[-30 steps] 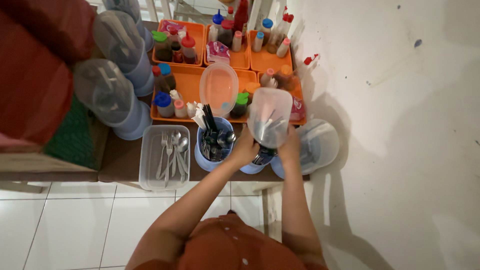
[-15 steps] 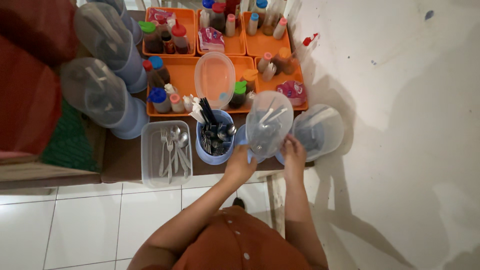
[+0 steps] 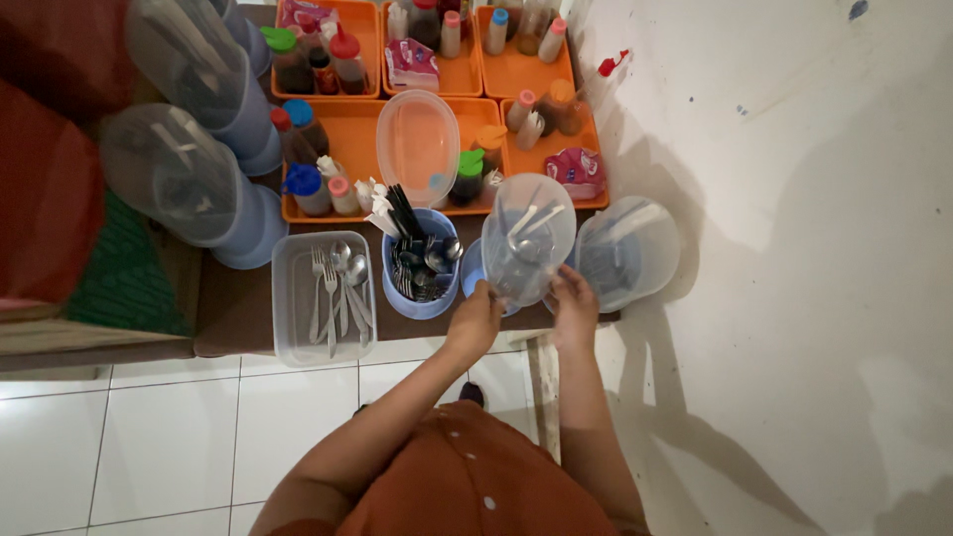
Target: The person sorts metal spoons, forks, and black chopsticks from a clear plastic tray into separate blue plastic containers on a countertop. They handle the items one by one, placing each into the appropriate container and occasionally adjusting the contents.
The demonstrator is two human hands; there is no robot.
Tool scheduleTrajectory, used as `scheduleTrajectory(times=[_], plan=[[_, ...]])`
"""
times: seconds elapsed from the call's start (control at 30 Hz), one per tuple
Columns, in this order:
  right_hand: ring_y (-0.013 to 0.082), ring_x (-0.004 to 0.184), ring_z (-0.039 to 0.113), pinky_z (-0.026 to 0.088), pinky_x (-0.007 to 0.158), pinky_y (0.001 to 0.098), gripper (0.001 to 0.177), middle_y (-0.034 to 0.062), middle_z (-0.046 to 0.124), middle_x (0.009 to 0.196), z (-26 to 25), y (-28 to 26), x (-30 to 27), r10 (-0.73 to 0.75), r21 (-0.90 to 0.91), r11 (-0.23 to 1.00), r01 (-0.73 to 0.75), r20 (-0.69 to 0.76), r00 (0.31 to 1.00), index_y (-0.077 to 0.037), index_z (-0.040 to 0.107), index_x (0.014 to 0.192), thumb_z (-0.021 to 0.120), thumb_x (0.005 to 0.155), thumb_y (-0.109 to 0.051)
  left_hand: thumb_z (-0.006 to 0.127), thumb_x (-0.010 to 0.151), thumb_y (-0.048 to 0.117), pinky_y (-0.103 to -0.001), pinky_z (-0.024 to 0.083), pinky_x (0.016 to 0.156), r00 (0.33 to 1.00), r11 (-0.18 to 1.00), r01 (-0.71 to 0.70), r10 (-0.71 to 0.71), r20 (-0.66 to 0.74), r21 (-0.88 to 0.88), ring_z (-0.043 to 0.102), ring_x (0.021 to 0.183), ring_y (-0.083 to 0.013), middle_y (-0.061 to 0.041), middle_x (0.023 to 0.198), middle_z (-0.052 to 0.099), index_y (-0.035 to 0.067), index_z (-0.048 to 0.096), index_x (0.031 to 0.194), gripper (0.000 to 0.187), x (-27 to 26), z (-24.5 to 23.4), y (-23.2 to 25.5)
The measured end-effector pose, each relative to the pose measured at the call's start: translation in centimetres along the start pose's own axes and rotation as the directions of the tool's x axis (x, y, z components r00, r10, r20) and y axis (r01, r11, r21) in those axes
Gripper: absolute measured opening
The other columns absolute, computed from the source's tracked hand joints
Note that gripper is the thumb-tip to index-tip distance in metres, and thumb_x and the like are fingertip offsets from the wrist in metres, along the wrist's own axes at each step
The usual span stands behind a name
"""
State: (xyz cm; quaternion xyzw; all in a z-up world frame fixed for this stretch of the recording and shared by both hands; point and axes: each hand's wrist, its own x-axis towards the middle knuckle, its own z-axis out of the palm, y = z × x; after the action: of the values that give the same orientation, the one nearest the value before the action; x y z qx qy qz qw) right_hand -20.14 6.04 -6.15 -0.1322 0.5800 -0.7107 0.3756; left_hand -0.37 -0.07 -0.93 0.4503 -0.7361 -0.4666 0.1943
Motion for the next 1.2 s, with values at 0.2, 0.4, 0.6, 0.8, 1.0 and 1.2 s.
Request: scheduleTrajectory(times=[0.2, 0.4, 0.6, 0.8, 1.0, 1.2], plan=[[0.0159, 0.099, 0.066, 0.055, 0.081, 0.0327, 0.042, 0.0032, 0.068, 0.118, 1.9, -1.1, -0.8, -0.057, -0.166, 0.984, 0.061, 0.029, 0.998, -0.009, 0.060, 0.137, 0.061, 0.097, -0.018, 0.062, 0.099, 0.021, -0.053, 0.051, 0.077, 0.996, 0.998, -0.058, 0.058, -0.074, 0.006, 0.068, 0.088, -0.0453, -0.024, 0.096, 0.070, 0.002, 0.052, 0.108, 0.023, 0.0, -0.1, 0.5], [0.0178, 0.105, 0.064, 0.056, 0.084, 0.0366, 0.043, 0.0040, 0.065, 0.119, 1.4, -0.8, 2.0, 0.111, 0.083, 0.988, -0.127, 0.178, 0.978, -0.014, 0.055, 0.140, 0.055, 0.104, -0.037, 0.061, 0.100, 0.022, -0.048, 0.054, 0.074, 0.993, 0.988, -0.096, 0.088, -0.072, -0.120, 0.072, 0.085, -0.0387, -0.017, 0.090, 0.073, 0.005, 0.052, 0.106, 0.020, -0.6, -1.0, 1.5], [0.0167, 0.102, 0.065, 0.058, 0.085, 0.0387, 0.039, -0.0001, 0.068, 0.116, -0.2, -0.3, 4.3, 0.200, 0.043, 0.976, -0.213, 0.199, 0.959, -0.018, 0.056, 0.135, 0.057, 0.099, -0.031, 0.060, 0.100, 0.021, -0.047, 0.054, 0.073, 0.998, 0.985, -0.049, 0.041, -0.056, -0.162, 0.073, 0.083, -0.0361, -0.015, 0.087, 0.075, 0.007, 0.052, 0.105, 0.018, -0.4, -0.8, 1.3], [0.0198, 0.081, 0.065, 0.056, 0.071, 0.0351, 0.023, 0.0066, 0.066, 0.094, 1.6, -0.3, 1.9, 0.019, -0.224, 0.974, -0.029, -0.044, 0.999, -0.006, 0.063, 0.116, 0.059, 0.107, -0.026, 0.060, 0.099, 0.021, -0.051, 0.053, 0.076, 0.998, 0.998, -0.019, 0.015, -0.062, -0.065, 0.070, 0.086, -0.0402, -0.018, 0.091, 0.074, 0.006, 0.053, 0.108, 0.018, 0.3, 0.9, -1.2], [0.0264, 0.077, 0.067, 0.055, 0.067, 0.0388, 0.016, 0.0111, 0.068, 0.090, 4.4, -3.2, -3.1, -0.498, -0.758, 0.560, 0.334, 0.014, 0.867, -0.003, 0.063, 0.106, 0.065, 0.093, -0.013, 0.060, 0.099, 0.023, -0.056, 0.051, 0.077, 0.980, 0.993, -0.104, 0.111, -0.166, 0.053, 0.067, 0.087, -0.0449, -0.023, 0.092, 0.071, 0.005, 0.054, 0.107, 0.019, 1.2, 2.9, -4.3], [0.0324, 0.083, 0.065, 0.051, 0.075, 0.0454, 0.021, 0.0139, 0.067, 0.094, 6.4, -6.9, -6.0, -0.568, -0.887, 0.316, 0.338, 0.108, 0.816, -0.006, 0.064, 0.110, 0.070, 0.090, -0.008, 0.060, 0.102, 0.031, -0.056, 0.053, 0.074, 0.995, 0.955, 0.097, -0.086, -0.051, 0.282, 0.068, 0.083, -0.0454, -0.026, 0.089, 0.070, 0.003, 0.053, 0.108, 0.029, 1.4, 2.1, -3.5]])
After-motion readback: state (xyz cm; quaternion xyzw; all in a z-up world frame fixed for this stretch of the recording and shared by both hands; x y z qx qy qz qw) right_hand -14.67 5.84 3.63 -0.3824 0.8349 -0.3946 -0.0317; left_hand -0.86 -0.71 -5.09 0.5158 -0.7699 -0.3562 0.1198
